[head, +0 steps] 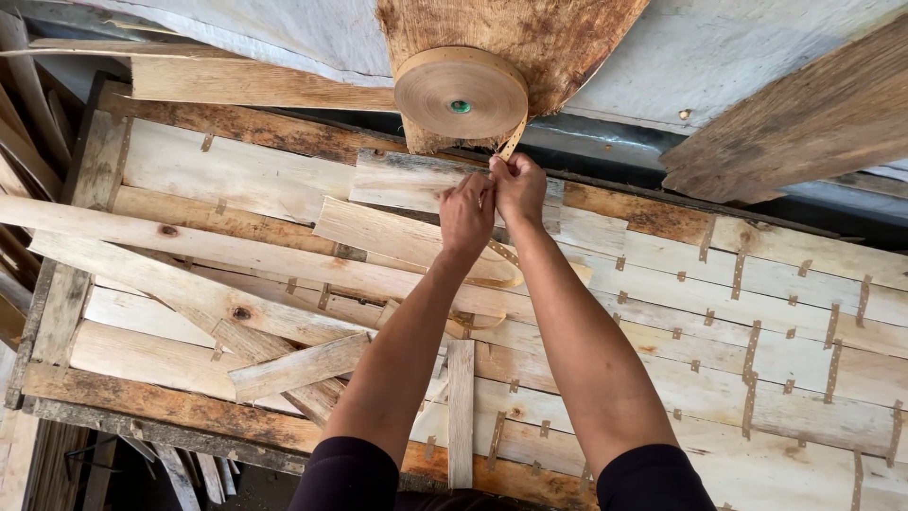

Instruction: Fitting, gluing, and trimming small wooden strips to create a patterned wooden panel.

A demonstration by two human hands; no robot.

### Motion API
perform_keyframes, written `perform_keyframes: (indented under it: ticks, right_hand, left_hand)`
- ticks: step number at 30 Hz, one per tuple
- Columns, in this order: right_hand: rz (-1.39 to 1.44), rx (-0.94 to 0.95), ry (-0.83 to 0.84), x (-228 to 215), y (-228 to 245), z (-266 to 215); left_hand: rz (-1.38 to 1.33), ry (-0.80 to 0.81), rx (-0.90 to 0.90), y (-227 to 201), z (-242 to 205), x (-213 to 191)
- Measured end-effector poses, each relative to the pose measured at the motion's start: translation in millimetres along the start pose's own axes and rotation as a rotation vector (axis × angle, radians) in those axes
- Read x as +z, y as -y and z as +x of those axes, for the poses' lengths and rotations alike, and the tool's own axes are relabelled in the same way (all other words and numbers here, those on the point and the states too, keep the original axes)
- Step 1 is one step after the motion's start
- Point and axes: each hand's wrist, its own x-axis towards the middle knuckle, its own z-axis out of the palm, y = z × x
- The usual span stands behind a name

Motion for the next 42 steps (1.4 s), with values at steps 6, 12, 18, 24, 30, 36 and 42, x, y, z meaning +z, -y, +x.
perform_keyframes:
  ticks: [6, 12, 18, 24, 30, 36, 42]
  right_hand:
    - [0.093, -0.029, 0.124, -3, -48, 0]
    - [0.032, 0.135, 0.242, -31, -44, -71]
    - [0.151, 0.158, 0.261, -86, -92, -153]
    - [0.023, 0.245, 0.205, -149, -126, -224]
    - [0.090, 0.377, 0.221, -204, -178, -282]
    - [-0.048, 0.476, 0.140, -266, -206, -324]
    - [-0.128, 0.364, 0.025, -355, -230, -365]
  left_hand:
    - [-0.406, 0.111, -0.221, 5, -33, 8]
    - [-0.419, 0.193, -0.315, 19, -84, 15]
    - [-0.124, 0.364, -0.275, -20, -150, -11]
    - [-0.215, 0.582, -0.244, -54, -222, -14]
    - [-0.183, 0.791, -0.163, -81, -277, -24]
    - [-0.063, 0.914, 0.005, -90, -344, -1]
    - [-0.040, 1.030, -0.041, -148, -379, 5]
